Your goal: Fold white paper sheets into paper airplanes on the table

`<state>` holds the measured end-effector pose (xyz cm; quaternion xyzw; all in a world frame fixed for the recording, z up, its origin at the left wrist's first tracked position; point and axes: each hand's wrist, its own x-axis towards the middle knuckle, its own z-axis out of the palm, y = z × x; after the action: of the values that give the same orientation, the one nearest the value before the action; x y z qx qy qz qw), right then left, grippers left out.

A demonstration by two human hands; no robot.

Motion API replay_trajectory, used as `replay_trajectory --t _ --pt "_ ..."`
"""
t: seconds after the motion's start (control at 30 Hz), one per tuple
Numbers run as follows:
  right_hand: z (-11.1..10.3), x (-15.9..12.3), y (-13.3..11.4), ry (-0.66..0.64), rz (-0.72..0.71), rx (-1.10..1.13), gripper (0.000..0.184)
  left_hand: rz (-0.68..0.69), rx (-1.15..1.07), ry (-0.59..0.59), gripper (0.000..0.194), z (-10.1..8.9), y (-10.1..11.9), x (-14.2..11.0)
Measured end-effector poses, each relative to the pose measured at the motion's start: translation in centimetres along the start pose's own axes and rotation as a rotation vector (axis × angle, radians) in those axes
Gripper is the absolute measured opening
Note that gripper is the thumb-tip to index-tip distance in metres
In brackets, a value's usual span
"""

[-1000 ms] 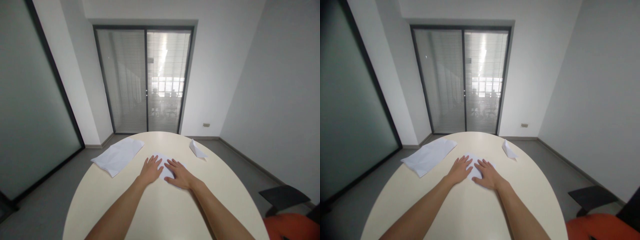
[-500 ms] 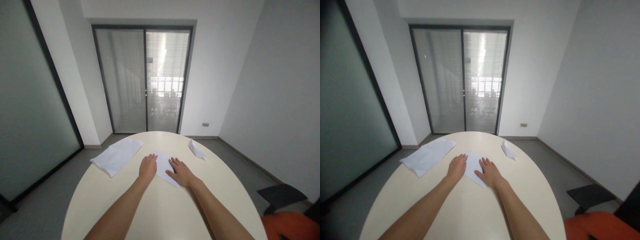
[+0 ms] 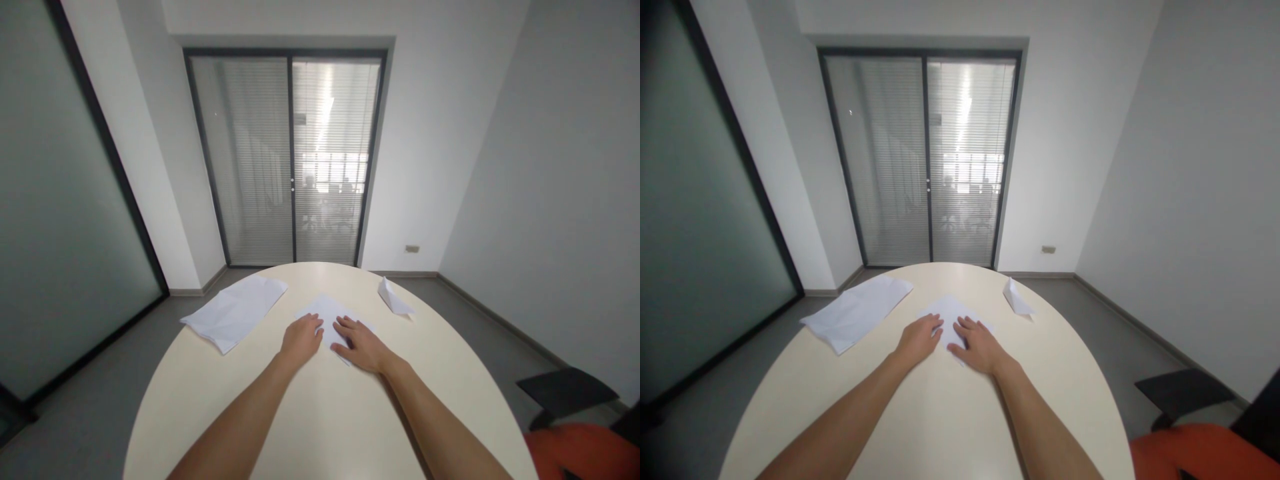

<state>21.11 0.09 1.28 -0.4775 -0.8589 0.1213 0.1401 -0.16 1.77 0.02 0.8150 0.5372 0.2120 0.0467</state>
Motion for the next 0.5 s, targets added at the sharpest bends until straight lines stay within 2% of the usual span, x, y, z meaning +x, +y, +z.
replay_trajectory --t 0.13,0.2,0.5 --pt "-0.12 -0.17 -0.86 -0.081 -0.019 0.021 0.095 -0.040 0.011 0.007 0.034 -0.12 -0.23 0.05" --pt "-0.11 -0.15 -0.98 -0.098 -0.019 0.028 0.099 -0.046 0.016 0.003 0.034 -0.24 -0.24 0.05" --pt "0.00 -0.04 -0.61 -0.055 0.054 -0.013 0.084 0.020 0.033 0.013 0.037 -0.25 -0.04 -0.09"
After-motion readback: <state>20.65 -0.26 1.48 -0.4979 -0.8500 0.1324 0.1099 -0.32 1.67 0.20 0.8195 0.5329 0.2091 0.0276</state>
